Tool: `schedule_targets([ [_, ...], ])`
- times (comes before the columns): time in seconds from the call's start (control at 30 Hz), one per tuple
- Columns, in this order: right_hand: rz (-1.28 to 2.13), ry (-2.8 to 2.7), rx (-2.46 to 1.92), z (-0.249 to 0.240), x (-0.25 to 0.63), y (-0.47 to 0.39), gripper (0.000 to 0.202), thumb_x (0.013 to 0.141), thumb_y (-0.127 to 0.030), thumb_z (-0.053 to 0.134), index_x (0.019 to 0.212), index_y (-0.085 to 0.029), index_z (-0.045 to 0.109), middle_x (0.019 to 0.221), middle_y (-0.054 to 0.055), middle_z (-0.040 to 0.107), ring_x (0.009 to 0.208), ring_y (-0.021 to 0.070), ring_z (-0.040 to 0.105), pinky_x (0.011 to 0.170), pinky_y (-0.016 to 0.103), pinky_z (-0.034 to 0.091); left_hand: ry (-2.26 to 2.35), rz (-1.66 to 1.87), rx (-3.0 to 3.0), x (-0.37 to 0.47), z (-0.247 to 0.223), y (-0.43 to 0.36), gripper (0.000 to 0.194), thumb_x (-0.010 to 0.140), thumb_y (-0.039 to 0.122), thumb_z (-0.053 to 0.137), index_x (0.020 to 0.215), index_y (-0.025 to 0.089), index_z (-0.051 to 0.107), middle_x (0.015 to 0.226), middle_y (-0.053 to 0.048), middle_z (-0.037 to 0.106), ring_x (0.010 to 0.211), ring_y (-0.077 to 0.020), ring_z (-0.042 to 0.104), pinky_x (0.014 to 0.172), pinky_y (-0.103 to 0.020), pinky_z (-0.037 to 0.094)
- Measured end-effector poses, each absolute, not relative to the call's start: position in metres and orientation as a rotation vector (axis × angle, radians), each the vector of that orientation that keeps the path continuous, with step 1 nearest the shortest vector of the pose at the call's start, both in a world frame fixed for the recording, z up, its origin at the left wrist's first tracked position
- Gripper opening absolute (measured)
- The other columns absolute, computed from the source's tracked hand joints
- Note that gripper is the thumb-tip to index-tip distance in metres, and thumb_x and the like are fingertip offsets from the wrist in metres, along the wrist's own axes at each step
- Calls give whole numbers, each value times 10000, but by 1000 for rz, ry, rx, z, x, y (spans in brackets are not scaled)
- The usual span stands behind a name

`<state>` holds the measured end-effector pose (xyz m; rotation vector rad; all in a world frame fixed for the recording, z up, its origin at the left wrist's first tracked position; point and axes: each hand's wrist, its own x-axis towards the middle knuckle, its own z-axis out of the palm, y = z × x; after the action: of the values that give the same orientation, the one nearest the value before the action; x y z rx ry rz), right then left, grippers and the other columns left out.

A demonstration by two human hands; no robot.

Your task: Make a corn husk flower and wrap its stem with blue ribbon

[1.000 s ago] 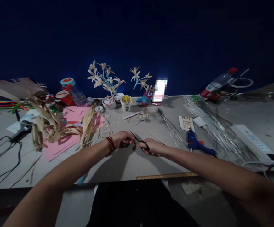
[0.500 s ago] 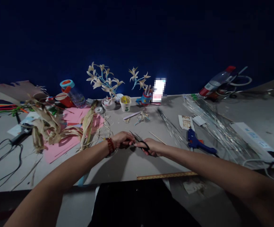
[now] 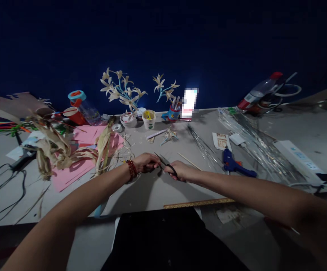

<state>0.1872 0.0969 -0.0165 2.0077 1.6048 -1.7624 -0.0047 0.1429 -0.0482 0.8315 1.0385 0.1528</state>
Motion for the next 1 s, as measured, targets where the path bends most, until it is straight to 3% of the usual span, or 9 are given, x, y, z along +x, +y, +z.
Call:
schedule_targets([
  [0.03, -1767, 1599, 2004, -17, 188, 97, 386, 873, -391, 606, 558, -201, 492, 362, -66, 437, 264, 59, 303, 307, 208, 192, 1033, 164, 831, -5, -48, 143, 233, 946, 281, 626, 1098, 108, 663, 1011, -89, 701, 766, -169, 679, 656, -310, 581],
  [0.1, -1791, 1582, 1973, -17, 189, 98, 396, 875, -431, 603, 572, -196, 507, 379, -62, 453, 265, 56, 296, 303, 208, 186, 1019, 191, 834, -5, -49, 143, 141, 914, 214, 620, 864, 93, 670, 680, -12, 640, 429, -73, 491, 396, -193, 396],
  [0.17, -1831, 1565, 1911, -18, 191, 99, 438, 873, -501, 604, 577, -189, 525, 384, -61, 451, 269, 50, 281, 304, 201, 185, 1004, 217, 843, -4, -49, 142, 162, 899, 186, 618, 762, 104, 639, 531, 51, 533, 319, -32, 295, 314, -177, 224],
  [0.2, -1852, 1559, 1878, -19, 193, 100, 461, 866, -538, 609, 579, -185, 533, 386, -60, 452, 274, 48, 277, 306, 197, 190, 1000, 226, 848, -4, -49, 142, 168, 907, 194, 621, 764, 107, 636, 525, 60, 521, 317, -28, 279, 312, -174, 212],
  [0.33, -1887, 1558, 1806, -19, 196, 104, 503, 845, -612, 624, 605, -177, 549, 413, -43, 502, 295, 45, 306, 314, 180, 219, 994, 234, 868, -4, -50, 139, 181, 961, 286, 623, 917, 112, 648, 699, 27, 614, 457, -56, 487, 414, -175, 410],
  [0.5, -1833, 1591, 1860, -13, 194, 100, 453, 868, -550, 634, 624, -181, 542, 413, -55, 504, 282, 44, 312, 316, 180, 201, 980, 284, 869, -3, -46, 136, 116, 805, 188, 688, 741, 101, 649, 488, 50, 546, 310, -19, 257, 322, -174, 155],
  [0.73, -1738, 1645, 2014, -7, 184, 92, 352, 895, -281, 609, 576, -194, 488, 364, -81, 415, 289, 58, 342, 350, 187, 240, 982, 319, 853, -1, -42, 135, 102, 692, 199, 702, 682, 108, 657, 464, 36, 563, 296, -20, 259, 337, -181, 109],
  [1.0, -1793, 1636, 2023, -11, 187, 89, 328, 891, -287, 568, 582, -192, 509, 394, -59, 449, 306, 71, 328, 354, 199, 239, 956, 357, 854, -1, -41, 133, 115, 702, 213, 700, 707, 105, 662, 464, 37, 567, 294, -18, 248, 346, -186, 125],
])
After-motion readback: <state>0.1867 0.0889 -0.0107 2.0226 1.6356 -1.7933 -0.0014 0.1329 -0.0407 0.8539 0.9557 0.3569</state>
